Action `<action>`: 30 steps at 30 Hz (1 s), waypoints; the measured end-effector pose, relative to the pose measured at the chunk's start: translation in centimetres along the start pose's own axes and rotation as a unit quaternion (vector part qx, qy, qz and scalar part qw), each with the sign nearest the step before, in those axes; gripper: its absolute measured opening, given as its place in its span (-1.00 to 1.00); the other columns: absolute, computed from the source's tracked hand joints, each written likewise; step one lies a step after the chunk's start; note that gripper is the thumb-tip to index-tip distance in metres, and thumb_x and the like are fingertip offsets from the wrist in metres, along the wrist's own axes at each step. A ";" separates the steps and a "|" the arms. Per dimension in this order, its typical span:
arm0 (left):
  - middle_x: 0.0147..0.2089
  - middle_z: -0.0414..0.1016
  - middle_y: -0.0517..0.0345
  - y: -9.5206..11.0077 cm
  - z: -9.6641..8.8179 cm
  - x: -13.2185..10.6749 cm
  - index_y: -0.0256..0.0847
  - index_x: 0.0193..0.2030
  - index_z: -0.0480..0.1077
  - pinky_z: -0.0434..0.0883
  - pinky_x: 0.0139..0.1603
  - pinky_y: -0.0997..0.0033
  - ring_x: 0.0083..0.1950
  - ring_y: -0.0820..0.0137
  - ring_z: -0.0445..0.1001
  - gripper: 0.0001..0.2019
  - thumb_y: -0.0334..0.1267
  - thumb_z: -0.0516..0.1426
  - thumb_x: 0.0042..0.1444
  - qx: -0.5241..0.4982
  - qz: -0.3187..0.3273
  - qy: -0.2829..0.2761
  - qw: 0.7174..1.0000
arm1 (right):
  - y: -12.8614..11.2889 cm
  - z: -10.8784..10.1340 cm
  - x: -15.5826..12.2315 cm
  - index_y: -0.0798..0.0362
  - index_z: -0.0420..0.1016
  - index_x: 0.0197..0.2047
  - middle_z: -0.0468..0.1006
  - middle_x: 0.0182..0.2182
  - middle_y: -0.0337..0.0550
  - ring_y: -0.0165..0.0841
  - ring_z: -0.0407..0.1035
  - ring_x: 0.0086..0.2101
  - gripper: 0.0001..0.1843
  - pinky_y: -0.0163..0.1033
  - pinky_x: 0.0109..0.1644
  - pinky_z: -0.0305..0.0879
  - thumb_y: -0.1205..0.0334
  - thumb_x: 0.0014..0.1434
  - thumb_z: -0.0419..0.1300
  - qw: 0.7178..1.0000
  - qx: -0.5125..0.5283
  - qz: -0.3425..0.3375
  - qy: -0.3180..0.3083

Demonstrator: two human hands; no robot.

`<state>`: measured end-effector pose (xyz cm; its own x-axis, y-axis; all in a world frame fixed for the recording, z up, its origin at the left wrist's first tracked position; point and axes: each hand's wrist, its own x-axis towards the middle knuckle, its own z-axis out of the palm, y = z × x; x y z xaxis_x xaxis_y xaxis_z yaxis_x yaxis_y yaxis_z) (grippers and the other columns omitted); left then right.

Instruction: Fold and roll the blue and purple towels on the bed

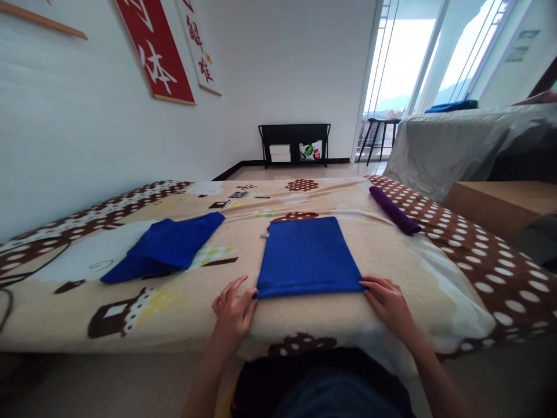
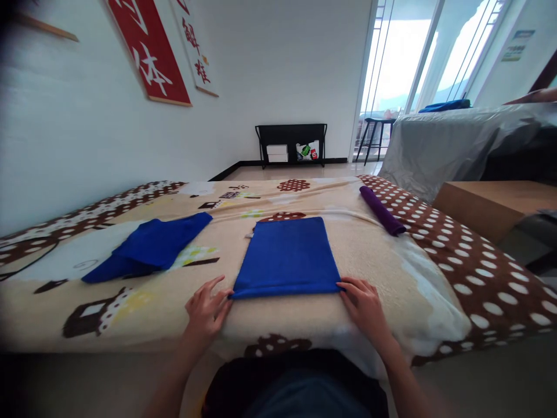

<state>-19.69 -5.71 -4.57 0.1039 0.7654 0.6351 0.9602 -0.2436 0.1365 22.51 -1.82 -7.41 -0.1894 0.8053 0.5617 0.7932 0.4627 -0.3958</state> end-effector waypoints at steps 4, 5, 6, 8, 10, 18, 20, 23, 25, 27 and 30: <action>0.22 0.45 0.03 -0.8 -0.6 0.1 0.00 -0.16 0.54 0.10 0.25 0.02 0.26 0.12 0.33 -0.80 -0.34 0.09 0.27 -0.001 0.051 0.027 0.998 | 0.2 -0.6 -0.3 -0.18 0.60 -0.01 0.56 0.03 -0.18 -0.19 0.44 -0.01 -0.72 0.01 0.09 0.31 0.14 0.34 0.09 0.998 -0.042 -0.037 0.026; 0.22 0.45 0.05 -1.0 -0.8 0.0 0.01 -0.17 0.54 0.10 0.26 0.03 0.27 0.13 0.33 -0.80 -0.34 0.09 0.27 -0.005 0.065 0.024 0.998 | 0.2 -0.8 -0.5 -0.19 0.60 -0.01 0.56 0.04 -0.18 -0.19 0.44 -0.01 -0.72 0.00 0.08 0.31 0.15 0.34 0.09 0.997 -0.052 -0.046 0.029; 0.22 0.45 0.06 -1.2 -1.1 0.0 0.01 -0.18 0.54 0.10 0.27 0.04 0.27 0.14 0.33 -0.80 -0.34 0.09 0.28 -0.010 0.077 0.018 0.997 | 0.3 -1.0 -0.8 -0.21 0.60 -0.01 0.55 0.05 -0.19 -0.19 0.43 0.00 -0.72 0.00 0.07 0.30 0.17 0.34 0.09 0.996 -0.061 -0.055 0.030; 0.24 0.43 0.07 -1.6 -1.6 -0.1 0.01 -0.17 0.53 0.13 0.26 0.08 0.29 0.16 0.31 -0.80 -0.33 0.08 0.28 -0.020 0.091 -0.006 0.996 | 0.2 -1.4 -1.2 -0.22 0.61 -0.03 0.55 0.04 -0.19 -0.19 0.43 0.00 -0.72 -0.01 0.07 0.29 0.20 0.33 0.09 0.995 -0.071 -0.065 0.031; 0.26 0.41 0.07 -1.5 -2.0 -0.1 0.00 -0.14 0.51 0.15 0.24 0.09 0.31 0.17 0.29 -0.79 -0.34 0.06 0.27 -0.021 0.089 -0.035 0.995 | 0.1 -1.8 -1.6 -0.20 0.61 -0.03 0.55 0.04 -0.17 -0.20 0.43 0.00 -0.72 -0.02 0.07 0.29 0.21 0.34 0.09 0.995 -0.074 -0.069 0.027; 0.29 0.38 -0.09 3.6 -1.4 1.0 -0.13 -0.27 0.44 0.00 0.30 -0.21 0.32 -0.05 0.26 -0.84 -0.11 0.15 0.20 0.041 0.019 -0.013 0.999 | -3.9 -2.3 0.0 -0.08 0.61 -0.23 0.49 0.12 -0.06 -0.06 0.35 0.11 -0.69 0.16 0.25 0.07 -0.09 0.28 0.16 0.989 -0.136 -0.048 0.024; 0.24 0.41 -0.18 5.0 -0.5 1.1 -0.16 -0.30 0.42 -0.01 0.28 -0.29 0.30 -0.10 0.27 -0.78 -0.05 0.17 0.19 0.063 -0.019 0.029 0.997 | -5.4 -1.6 0.8 0.00 0.56 -0.27 0.48 0.12 0.06 -0.01 0.33 0.12 -0.65 0.21 0.26 0.03 -0.11 0.26 0.18 0.985 -0.165 -0.042 0.042; 0.17 0.45 -0.18 6.2 0.5 0.8 -0.15 -0.19 0.45 0.14 0.18 -0.23 0.19 -0.07 0.36 -0.88 -0.17 0.17 0.21 0.067 -0.032 0.056 0.996 | -7.3 0.0 1.4 0.03 0.52 -0.11 0.38 0.22 0.13 0.02 0.25 0.20 -0.78 0.22 0.24 0.06 0.11 0.27 0.16 0.981 -0.181 -0.046 0.056; 0.06 0.50 -0.14 6.8 1.1 0.3 -0.14 -0.09 0.47 0.26 0.11 -0.07 0.07 0.05 0.44 -0.85 -0.33 0.11 0.24 0.043 0.004 0.062 0.997 | -8.5 1.0 1.4 0.02 0.49 0.03 0.32 0.29 0.05 -0.05 0.21 0.26 -0.70 0.17 0.25 0.09 0.34 0.27 0.07 0.983 -0.157 -0.081 0.053; -0.01 0.53 -0.08 7.6 1.6 -0.2 -0.13 0.03 0.46 0.32 0.09 0.07 0.01 0.16 0.48 -0.70 -0.46 0.03 0.25 0.006 0.068 0.060 0.996 | -9.6 2.1 1.2 0.00 0.44 0.16 0.32 0.30 -0.04 -0.16 0.18 0.29 -0.53 0.08 0.29 0.11 0.47 0.26 -0.03 0.982 -0.109 -0.152 0.021; 0.10 0.53 -0.04 9.5 2.3 -0.8 -0.16 0.24 0.35 0.32 0.21 0.18 0.16 0.25 0.46 -0.51 -0.56 -0.05 0.23 -0.040 0.156 0.033 0.986 | -11.2 3.5 0.8 0.06 0.30 0.32 0.32 0.30 -0.09 -0.26 0.14 0.32 -0.37 -0.03 0.33 0.17 0.53 0.23 -0.11 0.972 -0.045 -0.229 -0.034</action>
<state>-10.02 -7.26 -5.55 0.3711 0.6067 0.7029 0.8606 -0.5091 -0.0149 11.42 -5.06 -5.08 -0.5699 0.5460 0.6141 0.6630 0.7470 -0.0489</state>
